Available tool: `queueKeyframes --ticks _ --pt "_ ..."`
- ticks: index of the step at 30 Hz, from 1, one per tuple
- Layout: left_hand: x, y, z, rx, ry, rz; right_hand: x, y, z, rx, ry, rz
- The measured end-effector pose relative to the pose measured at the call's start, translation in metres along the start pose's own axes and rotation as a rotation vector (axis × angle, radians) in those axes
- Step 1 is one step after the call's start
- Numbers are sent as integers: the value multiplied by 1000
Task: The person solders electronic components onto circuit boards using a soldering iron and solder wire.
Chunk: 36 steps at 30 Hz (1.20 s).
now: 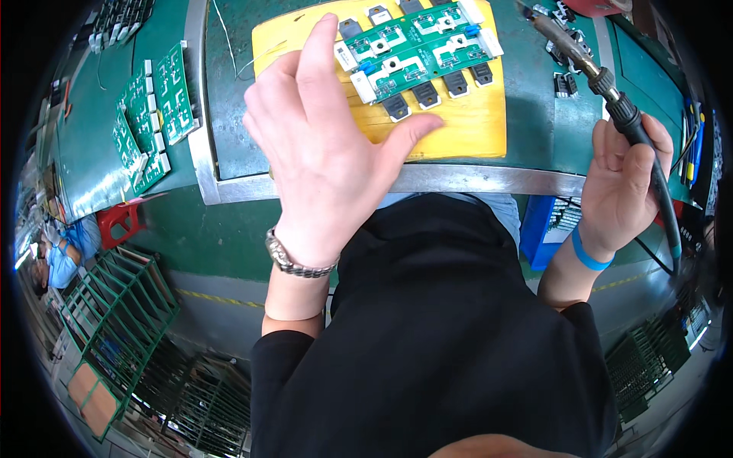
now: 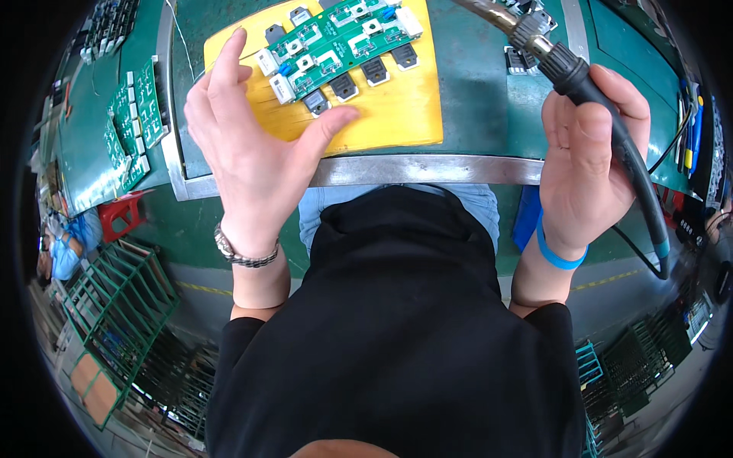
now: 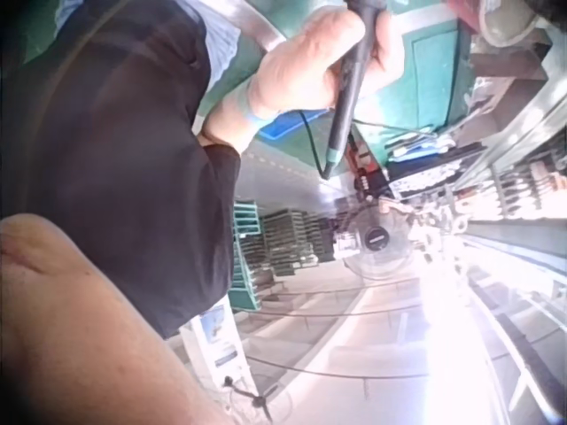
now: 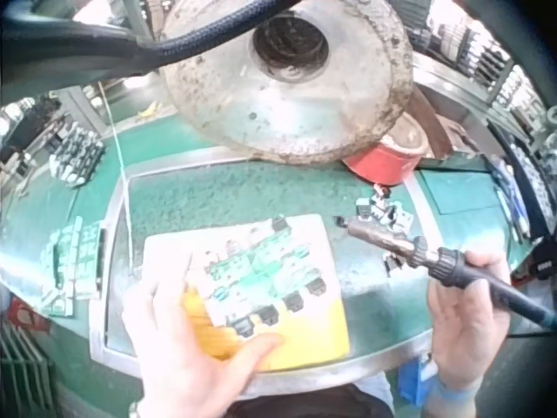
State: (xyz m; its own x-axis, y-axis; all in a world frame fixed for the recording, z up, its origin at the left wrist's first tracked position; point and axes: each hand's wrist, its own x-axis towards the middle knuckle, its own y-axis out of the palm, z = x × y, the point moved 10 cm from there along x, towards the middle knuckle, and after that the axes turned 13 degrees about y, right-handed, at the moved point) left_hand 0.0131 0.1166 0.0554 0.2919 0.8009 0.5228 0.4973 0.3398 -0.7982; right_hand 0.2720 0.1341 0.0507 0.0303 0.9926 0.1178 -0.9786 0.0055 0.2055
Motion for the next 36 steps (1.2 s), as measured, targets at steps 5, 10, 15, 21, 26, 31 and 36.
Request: queueKeyframes --ticks 5,10,15,21,26,31,36 --pt "-10 5 9 25 -71 -3 2 10 0 -111 81 -76" --pt "-5 1 5 111 27 -118 6 46 -5 -250 100 173" --pt "1 -1 4 200 116 -108 6 62 -2 -208 109 219" --pt "4 4 15 116 116 -48 -1 75 3 -436 -15 201" --pt "4 3 22 41 119 0 -2 70 6 -292 -77 177" --pt "11 6 23 -39 133 46 3 69 7 -304 20 186" --pt "4 -1 28 -104 128 93 22 74 12 -448 110 369"
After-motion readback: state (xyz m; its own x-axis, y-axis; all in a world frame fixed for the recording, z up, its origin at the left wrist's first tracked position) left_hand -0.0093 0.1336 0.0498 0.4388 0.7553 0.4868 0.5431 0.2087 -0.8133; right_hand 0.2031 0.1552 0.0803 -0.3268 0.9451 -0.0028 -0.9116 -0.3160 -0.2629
